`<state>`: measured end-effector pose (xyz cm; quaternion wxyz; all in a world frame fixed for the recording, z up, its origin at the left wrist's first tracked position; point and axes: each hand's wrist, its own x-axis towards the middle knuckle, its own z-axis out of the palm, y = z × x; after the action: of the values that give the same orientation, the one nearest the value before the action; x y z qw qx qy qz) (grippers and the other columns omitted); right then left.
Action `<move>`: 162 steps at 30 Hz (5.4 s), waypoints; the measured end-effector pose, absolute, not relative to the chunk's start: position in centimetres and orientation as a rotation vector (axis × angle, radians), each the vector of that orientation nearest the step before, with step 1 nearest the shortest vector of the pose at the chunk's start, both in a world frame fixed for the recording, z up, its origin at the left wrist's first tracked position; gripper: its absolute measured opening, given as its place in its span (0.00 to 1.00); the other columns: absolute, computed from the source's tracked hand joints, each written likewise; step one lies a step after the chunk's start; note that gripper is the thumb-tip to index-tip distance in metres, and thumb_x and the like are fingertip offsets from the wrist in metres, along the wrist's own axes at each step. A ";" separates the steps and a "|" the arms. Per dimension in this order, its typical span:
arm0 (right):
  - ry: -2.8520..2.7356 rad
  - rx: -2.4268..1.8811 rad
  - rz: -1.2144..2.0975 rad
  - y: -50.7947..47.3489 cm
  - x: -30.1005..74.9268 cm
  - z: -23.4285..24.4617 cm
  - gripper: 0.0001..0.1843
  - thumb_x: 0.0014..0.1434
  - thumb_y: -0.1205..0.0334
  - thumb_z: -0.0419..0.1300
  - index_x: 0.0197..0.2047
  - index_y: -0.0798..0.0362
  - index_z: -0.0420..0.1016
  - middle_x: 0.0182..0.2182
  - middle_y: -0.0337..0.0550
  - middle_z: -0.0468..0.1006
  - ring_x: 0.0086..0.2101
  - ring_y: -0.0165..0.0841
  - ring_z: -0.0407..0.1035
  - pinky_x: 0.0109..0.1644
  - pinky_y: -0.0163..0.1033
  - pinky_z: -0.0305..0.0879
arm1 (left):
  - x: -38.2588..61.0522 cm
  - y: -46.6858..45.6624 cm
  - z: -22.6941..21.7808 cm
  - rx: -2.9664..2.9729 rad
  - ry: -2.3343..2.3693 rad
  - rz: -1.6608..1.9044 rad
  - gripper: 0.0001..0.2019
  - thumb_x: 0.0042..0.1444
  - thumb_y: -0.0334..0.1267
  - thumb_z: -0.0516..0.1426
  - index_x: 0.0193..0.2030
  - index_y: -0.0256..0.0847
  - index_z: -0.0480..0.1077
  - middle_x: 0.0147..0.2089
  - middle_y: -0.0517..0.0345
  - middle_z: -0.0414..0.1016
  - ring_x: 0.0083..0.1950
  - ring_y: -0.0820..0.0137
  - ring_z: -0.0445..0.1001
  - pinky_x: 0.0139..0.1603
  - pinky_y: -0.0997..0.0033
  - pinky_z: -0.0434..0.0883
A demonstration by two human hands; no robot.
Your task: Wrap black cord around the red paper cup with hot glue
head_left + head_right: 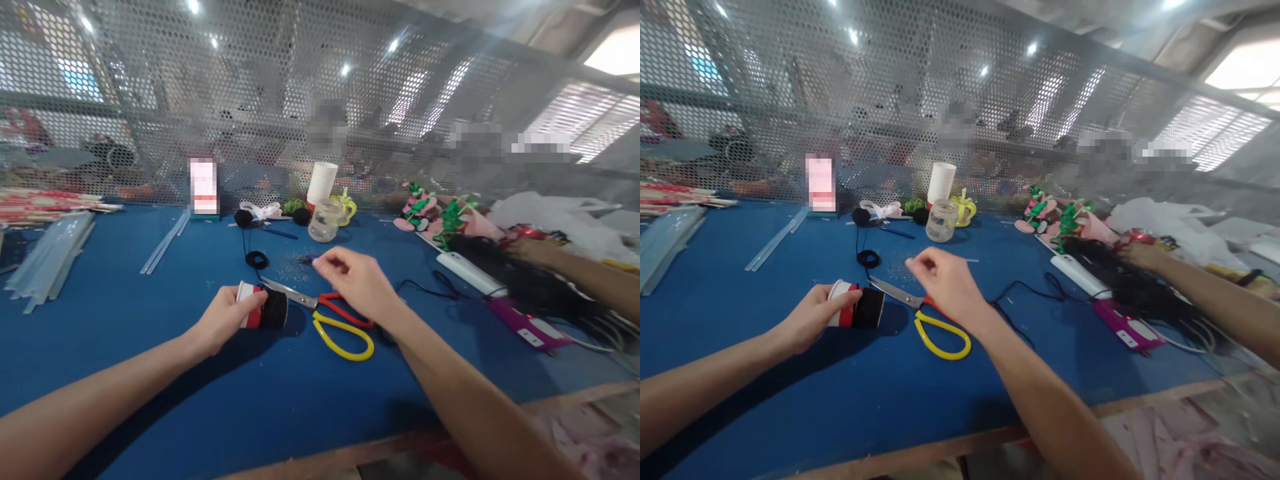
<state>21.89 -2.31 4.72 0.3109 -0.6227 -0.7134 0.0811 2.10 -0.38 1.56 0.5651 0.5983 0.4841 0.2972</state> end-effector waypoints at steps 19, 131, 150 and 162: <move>-1.601 -2.067 0.433 1.4 26.4 1.6 0.21 0.48 0.66 0.53 0.46 0.61 0.58 0.39 0.53 0.70 0.32 0.33 0.68 0.33 0.35 0.63 | 1.7 -0.5 1.8 1.811 1.234 0.603 0.15 0.48 0.44 0.43 0.16 0.40 0.47 0.16 0.67 0.44 0.19 0.79 0.45 0.19 0.75 0.45; -2.086 -1.642 0.351 -7.2 19.6 3.9 0.03 0.47 0.66 0.51 0.24 0.53 0.65 0.18 0.35 0.67 0.18 0.26 0.59 0.21 0.30 0.55 | 1.8 1.1 0.5 1.498 1.267 0.696 0.11 0.45 0.42 0.46 0.21 0.36 0.61 0.17 0.64 0.57 0.18 0.77 0.55 0.19 0.77 0.52; -2.126 -1.584 0.314 -7.4 19.5 3.6 0.05 0.47 0.67 0.52 0.21 0.54 0.63 0.17 0.35 0.67 0.18 0.25 0.60 0.21 0.29 0.55 | 1.9 0.9 0.6 1.478 1.299 0.745 0.11 0.42 0.41 0.47 0.20 0.36 0.63 0.15 0.64 0.59 0.16 0.76 0.56 0.16 0.77 0.49; -2.137 -1.608 0.341 -7.5 19.2 4.3 0.05 0.46 0.69 0.52 0.20 0.54 0.63 0.17 0.36 0.67 0.17 0.24 0.58 0.20 0.29 0.55 | 2.1 0.7 1.0 1.452 1.315 0.753 0.11 0.41 0.41 0.48 0.19 0.36 0.63 0.14 0.63 0.60 0.16 0.76 0.57 0.16 0.76 0.49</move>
<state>19.19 -7.53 4.29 0.2209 -0.5816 -0.7732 0.1232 2.14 0.70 1.01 0.4981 0.5998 0.5434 0.3112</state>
